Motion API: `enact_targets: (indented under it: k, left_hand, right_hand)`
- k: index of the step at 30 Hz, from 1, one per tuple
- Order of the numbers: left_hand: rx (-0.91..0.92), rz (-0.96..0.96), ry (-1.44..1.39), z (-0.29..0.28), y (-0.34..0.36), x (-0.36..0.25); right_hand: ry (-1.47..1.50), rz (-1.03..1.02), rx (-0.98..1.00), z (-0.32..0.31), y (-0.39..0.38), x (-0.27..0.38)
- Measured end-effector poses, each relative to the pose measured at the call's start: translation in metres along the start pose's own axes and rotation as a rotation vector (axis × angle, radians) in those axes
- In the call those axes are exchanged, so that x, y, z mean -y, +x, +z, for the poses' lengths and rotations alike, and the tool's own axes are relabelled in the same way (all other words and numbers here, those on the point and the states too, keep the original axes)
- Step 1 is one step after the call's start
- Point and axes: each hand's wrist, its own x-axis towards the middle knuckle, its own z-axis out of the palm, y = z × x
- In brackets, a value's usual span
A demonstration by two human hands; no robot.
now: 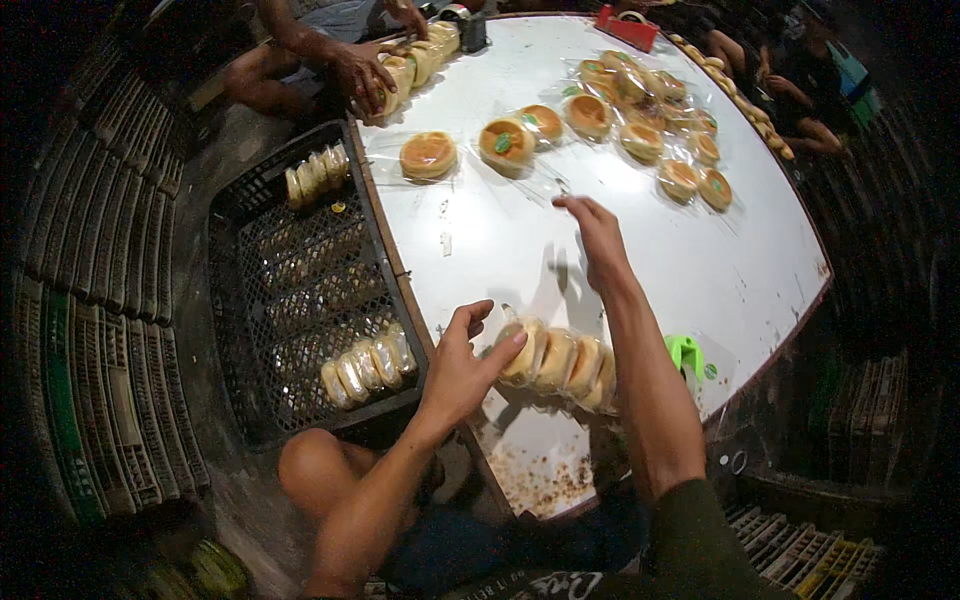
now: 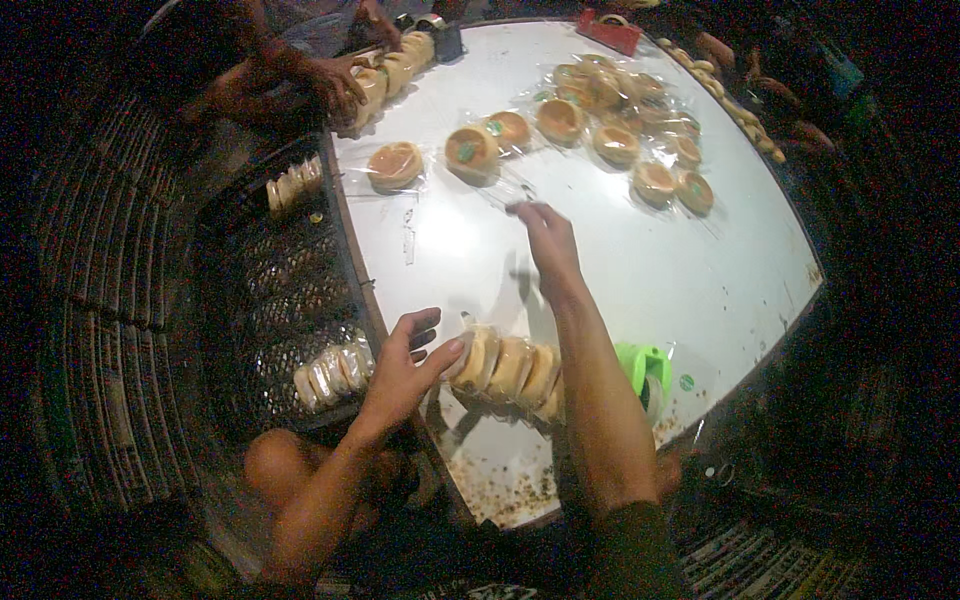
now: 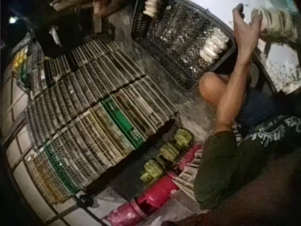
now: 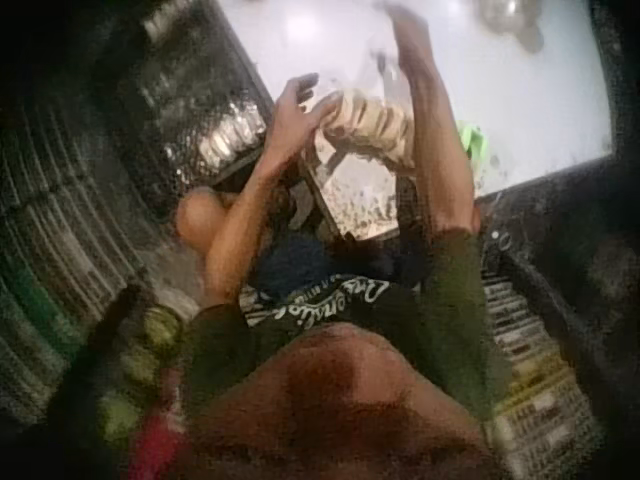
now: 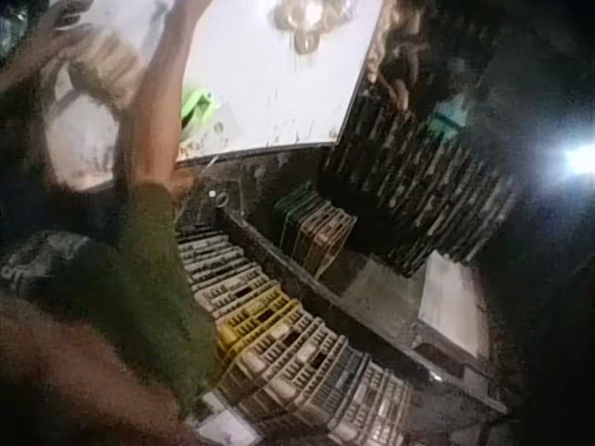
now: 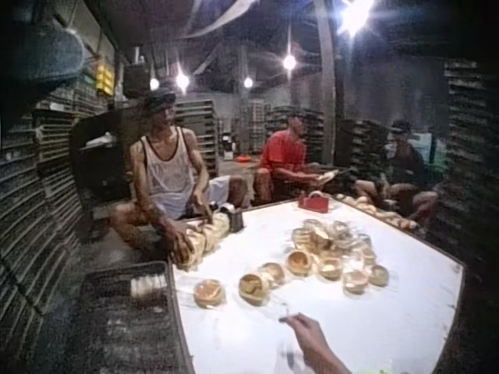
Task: The person sits on the floor and wraps small round buns in clear plastic bags using a handheld green tape dispenser. They place the wrapped buns into a black crate next to them.
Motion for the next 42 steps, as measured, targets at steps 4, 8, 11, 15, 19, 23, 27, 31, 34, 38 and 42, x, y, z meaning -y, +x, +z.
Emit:
enact_targets:
  k: [4, 8, 11, 15, 19, 23, 27, 31, 34, 38, 42]
  left_hand:
    - [-0.067, 0.050, -0.006, -0.012, 0.006, 0.003]
    - [-0.314, 0.227, 0.205, -0.019, 0.003, -0.003]
    - [-0.488, 0.336, 0.407, -0.023, -0.003, -0.009]
    - [-0.160, 0.316, 0.000, -0.020, -0.021, -0.019]
    - [0.071, 0.224, -0.342, 0.002, -0.044, -0.030]
    - [-0.188, 0.155, -0.482, 0.006, -0.073, -0.049]
    - [-0.269, 0.660, -0.262, 0.019, -0.117, -0.051]
    - [-0.284, 0.638, -0.346, 0.026, -0.131, -0.057]
    - [-0.213, 0.443, -0.295, 0.031, -0.138, -0.067]
    - [-0.333, 0.576, -0.001, 0.043, -0.127, -0.047]
    - [-0.176, 0.650, -0.059, 0.054, -0.153, -0.062]
  right_hand:
    - [0.115, 0.106, -0.106, 0.030, 0.090, 0.002]
    - [-0.279, -0.244, 0.031, 0.048, 0.036, 0.064]
    - [-0.935, -0.574, 0.082, 0.060, -0.072, 0.113]
    - [-0.658, -0.924, -0.343, 0.043, -0.183, 0.113]
    - [0.313, -0.121, -0.012, 0.030, -0.238, 0.066]
    - [-0.077, -0.434, -0.092, 0.035, -0.274, 0.037]
    - [0.045, -0.593, -0.102, 0.021, -0.288, 0.088]
    - [0.256, -0.452, -0.210, 0.004, -0.304, 0.087]
    - [0.476, -0.426, -0.143, 0.005, -0.311, 0.084]
    - [0.595, -0.343, -0.175, 0.018, -0.319, 0.086]
    - [0.526, -0.387, -0.087, 0.010, -0.315, 0.075]
